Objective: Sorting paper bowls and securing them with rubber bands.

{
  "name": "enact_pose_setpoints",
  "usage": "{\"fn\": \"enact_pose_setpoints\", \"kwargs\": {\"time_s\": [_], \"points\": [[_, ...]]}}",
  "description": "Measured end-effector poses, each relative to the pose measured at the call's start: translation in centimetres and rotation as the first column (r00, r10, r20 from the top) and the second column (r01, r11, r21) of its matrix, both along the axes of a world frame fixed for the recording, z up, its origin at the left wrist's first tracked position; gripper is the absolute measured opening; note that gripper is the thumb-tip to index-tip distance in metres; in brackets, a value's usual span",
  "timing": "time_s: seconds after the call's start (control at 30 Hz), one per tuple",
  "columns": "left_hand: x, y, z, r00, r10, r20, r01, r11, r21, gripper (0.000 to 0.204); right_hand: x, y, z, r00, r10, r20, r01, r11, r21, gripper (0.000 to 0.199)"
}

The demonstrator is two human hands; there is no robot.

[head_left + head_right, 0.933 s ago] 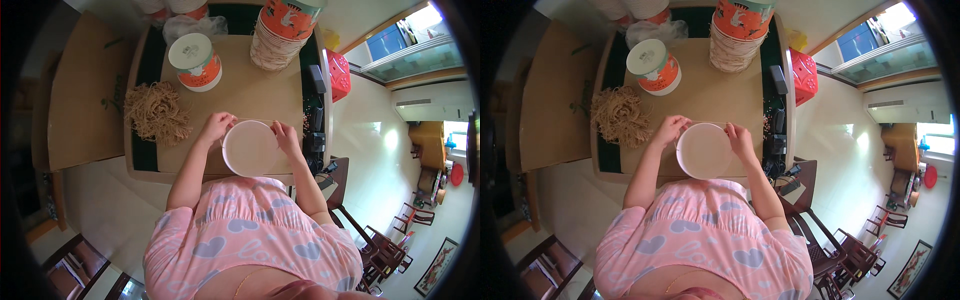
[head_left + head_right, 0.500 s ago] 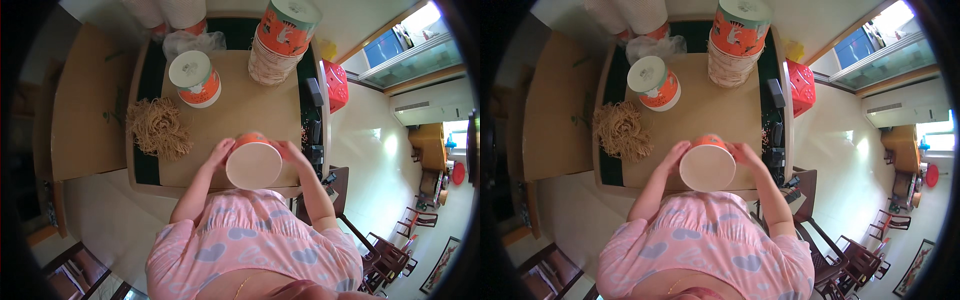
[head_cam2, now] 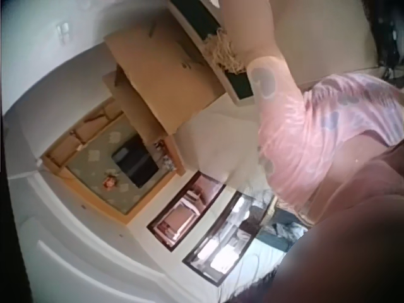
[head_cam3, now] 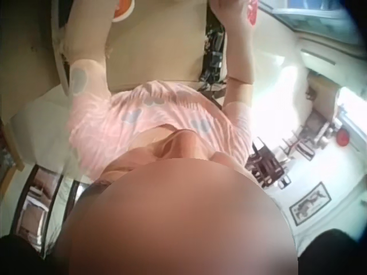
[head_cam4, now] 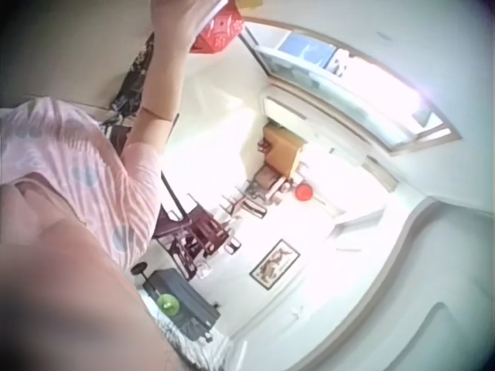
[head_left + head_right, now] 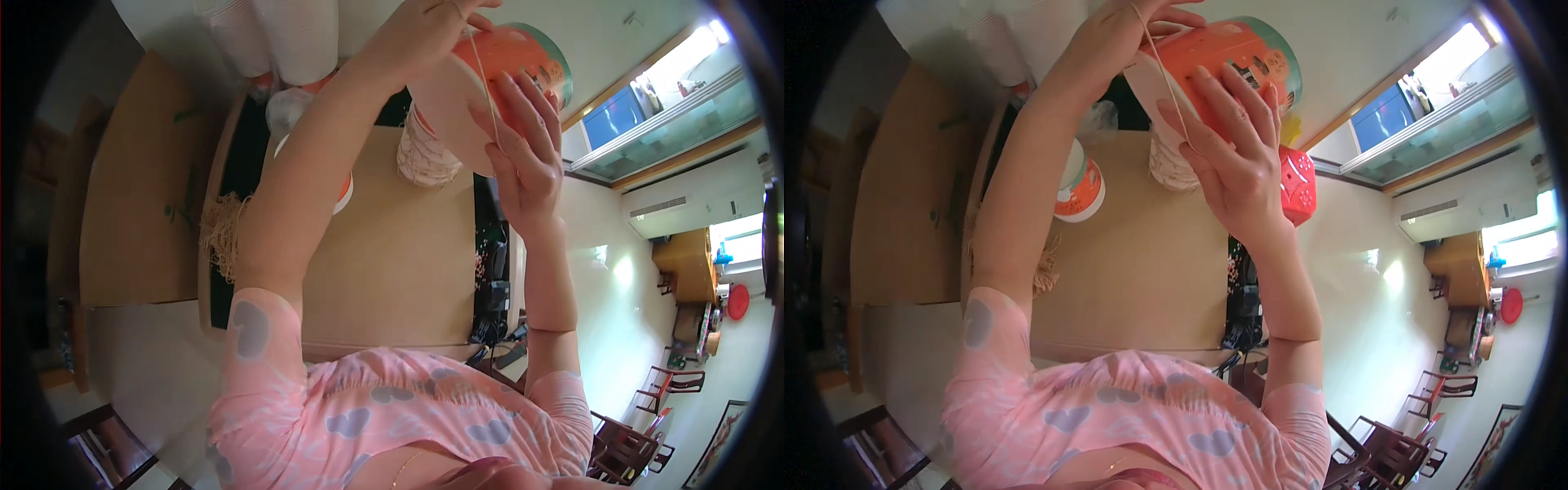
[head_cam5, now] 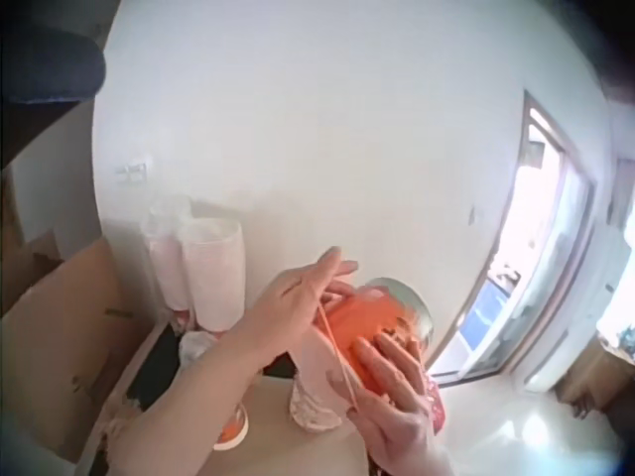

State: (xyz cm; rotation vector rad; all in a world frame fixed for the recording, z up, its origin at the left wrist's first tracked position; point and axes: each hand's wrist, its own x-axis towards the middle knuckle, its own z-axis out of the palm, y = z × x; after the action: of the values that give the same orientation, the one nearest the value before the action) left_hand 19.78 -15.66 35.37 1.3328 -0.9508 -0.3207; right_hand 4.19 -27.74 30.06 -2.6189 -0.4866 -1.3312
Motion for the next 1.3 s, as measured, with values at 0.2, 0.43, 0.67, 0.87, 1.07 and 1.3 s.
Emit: {"fn": "enact_pose_setpoints", "kwargs": {"time_s": [0.2, 0.43, 0.67, 0.87, 1.07, 1.3], "points": [[1.8, -3.8, 2.8, 0.998, 0.004, -0.059, -0.015, 0.979, -0.202, 0.083, 3.6, -2.5, 3.3, 0.969, -0.009, 0.248, 0.071, 0.967, -0.243, 0.021], [10.8, -10.8, -2.8, 0.891, -0.281, -0.357, -0.019, 0.762, -0.647, 0.06, 10.1, -6.4, 5.6, 0.998, -0.062, 0.022, 0.062, 0.791, -0.608, 0.024], [12.5, -11.1, -15.7, 0.869, -0.016, -0.494, -0.071, 0.985, -0.156, 0.053, 10.7, -3.2, -5.3, 0.907, -0.232, -0.352, -0.092, 0.706, -0.703, 0.028], [12.2, -2.4, -19.0, 0.96, 0.26, -0.099, -0.218, 0.923, 0.316, 0.044, 6.8, -5.7, -3.1, 0.984, 0.154, -0.094, -0.159, 0.986, -0.049, 0.029], [5.7, 5.3, -19.6, 0.943, 0.329, -0.049, -0.278, 0.86, 0.428, 0.035, -0.5, -6.9, -1.2, 0.985, -0.094, 0.147, 0.008, 0.867, 0.498, 0.029], [2.1, 5.8, -15.8, 0.655, 0.38, 0.653, -0.566, 0.819, 0.092, 0.03, -11.2, -3.2, 3.9, -0.204, 0.978, -0.04, -0.842, -0.155, 0.516, 0.019]]}}
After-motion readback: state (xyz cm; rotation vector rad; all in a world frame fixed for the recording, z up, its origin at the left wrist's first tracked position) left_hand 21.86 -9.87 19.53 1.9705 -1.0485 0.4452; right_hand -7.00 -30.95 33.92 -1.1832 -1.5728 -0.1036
